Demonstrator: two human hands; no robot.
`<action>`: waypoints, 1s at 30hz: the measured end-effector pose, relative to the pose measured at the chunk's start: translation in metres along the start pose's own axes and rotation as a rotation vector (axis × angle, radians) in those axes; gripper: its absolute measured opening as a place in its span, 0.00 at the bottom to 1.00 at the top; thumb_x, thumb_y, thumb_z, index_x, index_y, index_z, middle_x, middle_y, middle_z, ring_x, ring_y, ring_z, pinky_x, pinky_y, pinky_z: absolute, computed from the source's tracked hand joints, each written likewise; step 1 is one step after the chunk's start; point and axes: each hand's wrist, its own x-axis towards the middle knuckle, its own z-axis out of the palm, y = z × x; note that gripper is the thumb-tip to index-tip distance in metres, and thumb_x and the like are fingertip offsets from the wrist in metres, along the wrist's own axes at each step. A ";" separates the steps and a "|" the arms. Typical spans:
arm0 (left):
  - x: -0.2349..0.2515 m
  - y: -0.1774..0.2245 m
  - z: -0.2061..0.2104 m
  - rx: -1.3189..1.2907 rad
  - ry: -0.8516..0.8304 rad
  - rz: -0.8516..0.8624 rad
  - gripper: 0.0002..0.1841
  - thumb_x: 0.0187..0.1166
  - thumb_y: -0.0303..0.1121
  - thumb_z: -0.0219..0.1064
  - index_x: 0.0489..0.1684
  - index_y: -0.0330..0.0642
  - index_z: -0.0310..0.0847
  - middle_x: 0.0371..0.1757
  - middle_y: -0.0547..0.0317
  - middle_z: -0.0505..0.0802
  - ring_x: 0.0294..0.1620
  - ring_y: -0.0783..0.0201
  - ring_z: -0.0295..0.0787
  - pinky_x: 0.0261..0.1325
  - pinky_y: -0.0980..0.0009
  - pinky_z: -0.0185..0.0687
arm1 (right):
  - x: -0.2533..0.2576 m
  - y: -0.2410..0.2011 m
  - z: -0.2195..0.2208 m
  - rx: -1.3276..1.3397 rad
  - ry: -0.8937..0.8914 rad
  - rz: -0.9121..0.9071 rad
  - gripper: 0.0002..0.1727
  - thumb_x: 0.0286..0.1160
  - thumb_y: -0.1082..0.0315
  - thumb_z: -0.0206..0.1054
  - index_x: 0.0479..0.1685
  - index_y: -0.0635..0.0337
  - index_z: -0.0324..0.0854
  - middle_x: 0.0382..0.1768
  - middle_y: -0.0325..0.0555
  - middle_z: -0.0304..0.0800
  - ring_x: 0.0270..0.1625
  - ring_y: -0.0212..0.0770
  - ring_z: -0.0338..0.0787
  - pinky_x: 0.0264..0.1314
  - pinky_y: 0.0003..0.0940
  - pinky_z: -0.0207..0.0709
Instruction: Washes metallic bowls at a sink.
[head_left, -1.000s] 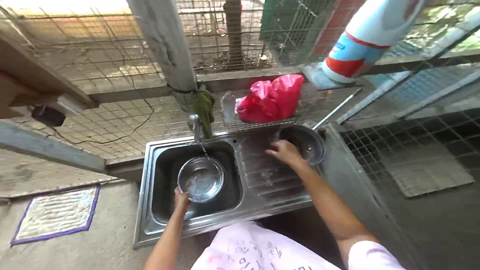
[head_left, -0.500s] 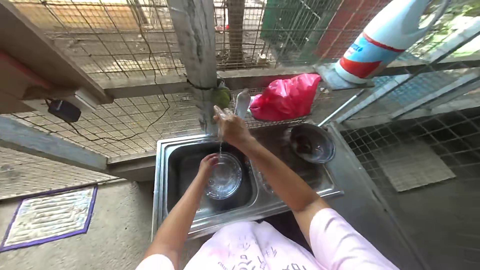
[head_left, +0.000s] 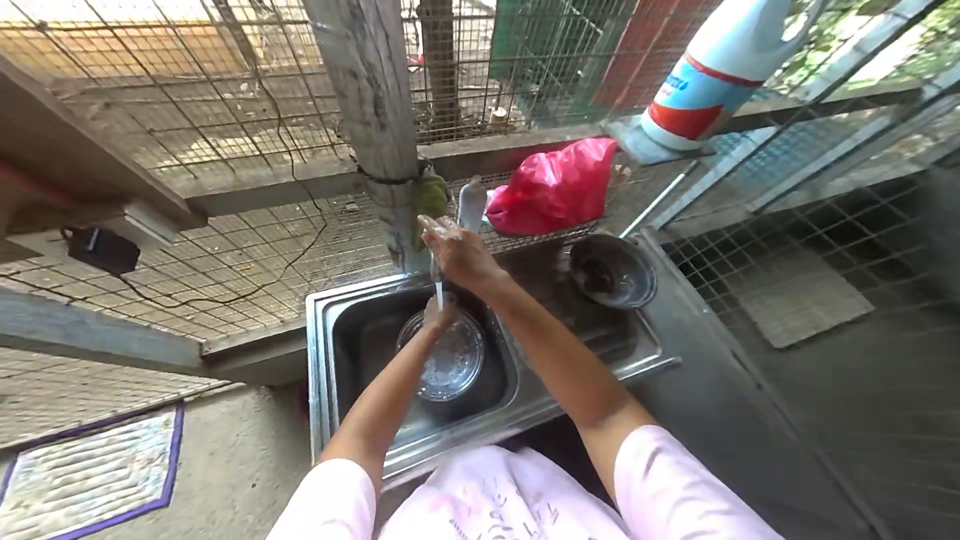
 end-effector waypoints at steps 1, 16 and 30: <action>-0.001 -0.007 0.000 0.048 0.028 0.009 0.18 0.84 0.32 0.60 0.67 0.30 0.81 0.70 0.30 0.84 0.76 0.36 0.78 0.77 0.39 0.69 | 0.000 0.000 0.000 0.001 0.014 -0.004 0.23 0.92 0.65 0.53 0.79 0.63 0.77 0.68 0.66 0.86 0.67 0.62 0.89 0.70 0.58 0.80; -0.065 -0.134 0.016 0.185 0.054 -0.205 0.29 0.83 0.23 0.59 0.86 0.37 0.65 0.80 0.25 0.72 0.79 0.30 0.74 0.78 0.41 0.72 | -0.058 0.051 0.140 1.406 0.194 1.015 0.16 0.93 0.72 0.47 0.62 0.75 0.76 0.39 0.52 0.84 0.33 0.36 0.84 0.38 0.28 0.80; -0.120 -0.118 0.047 0.582 -0.551 0.241 0.14 0.86 0.27 0.56 0.55 0.27 0.86 0.60 0.31 0.90 0.68 0.32 0.84 0.70 0.34 0.73 | 0.014 0.050 0.161 0.827 -0.581 0.769 0.12 0.73 0.82 0.60 0.53 0.64 0.71 0.26 0.40 0.72 0.21 0.30 0.70 0.23 0.24 0.68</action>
